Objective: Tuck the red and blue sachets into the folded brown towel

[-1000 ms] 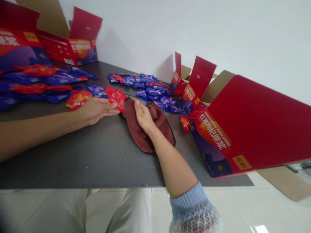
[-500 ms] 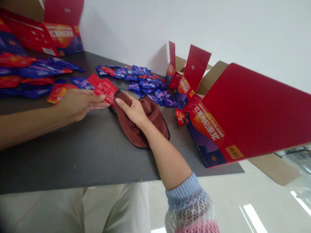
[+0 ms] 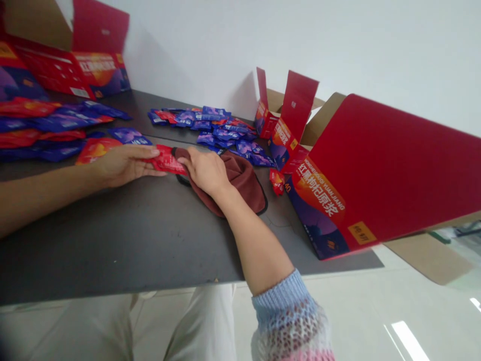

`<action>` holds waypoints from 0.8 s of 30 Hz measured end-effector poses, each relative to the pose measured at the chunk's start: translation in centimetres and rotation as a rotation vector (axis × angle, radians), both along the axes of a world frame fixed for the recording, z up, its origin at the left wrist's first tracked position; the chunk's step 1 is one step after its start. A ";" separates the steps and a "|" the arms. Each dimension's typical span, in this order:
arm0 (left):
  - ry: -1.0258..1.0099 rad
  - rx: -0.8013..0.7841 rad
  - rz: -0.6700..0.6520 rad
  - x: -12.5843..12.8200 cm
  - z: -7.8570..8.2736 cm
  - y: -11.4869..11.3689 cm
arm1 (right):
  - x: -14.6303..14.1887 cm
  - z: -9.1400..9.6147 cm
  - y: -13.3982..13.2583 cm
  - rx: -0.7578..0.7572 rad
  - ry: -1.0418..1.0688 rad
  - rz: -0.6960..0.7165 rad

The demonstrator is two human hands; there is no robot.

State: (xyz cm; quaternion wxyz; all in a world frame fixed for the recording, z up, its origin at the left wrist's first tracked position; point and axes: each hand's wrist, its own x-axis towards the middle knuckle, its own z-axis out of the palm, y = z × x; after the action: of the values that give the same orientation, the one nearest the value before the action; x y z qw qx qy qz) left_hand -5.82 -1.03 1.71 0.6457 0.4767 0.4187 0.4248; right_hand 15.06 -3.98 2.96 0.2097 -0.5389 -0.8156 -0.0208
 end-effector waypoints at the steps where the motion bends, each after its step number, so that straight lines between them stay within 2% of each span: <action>1: 0.020 0.024 -0.020 -0.1 -0.2 0.2 | 0.0 0.1 0.1 0.017 -0.058 -0.006; 6: 0.146 0.088 -0.119 -0.5 -1.0 0.7 | 0.1 -0.3 0.3 0.061 -0.160 -0.023; 11: 0.298 0.197 -0.355 -1.5 -1.0 1.3 | 0.0 0.0 -0.3 0.039 -0.215 -0.022; 14: 0.383 0.274 -0.443 -1.7 -0.9 1.6 | -0.2 0.6 -0.6 -0.034 -0.242 -0.019; 18: 0.412 0.283 -0.498 -1.6 -0.8 1.6 | -0.3 1.4 -0.8 -0.123 -0.270 -0.038; 24: 0.388 0.277 -0.490 -1.3 -0.8 1.6 | -0.4 1.3 -0.9 -0.107 -0.302 -0.082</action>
State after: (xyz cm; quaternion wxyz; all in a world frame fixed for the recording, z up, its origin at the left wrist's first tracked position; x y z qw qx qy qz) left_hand -7.15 0.53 0.87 0.5663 0.7181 0.3451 0.2113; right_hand 14.68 -4.89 4.23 0.0548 -0.5730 -0.8150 -0.0669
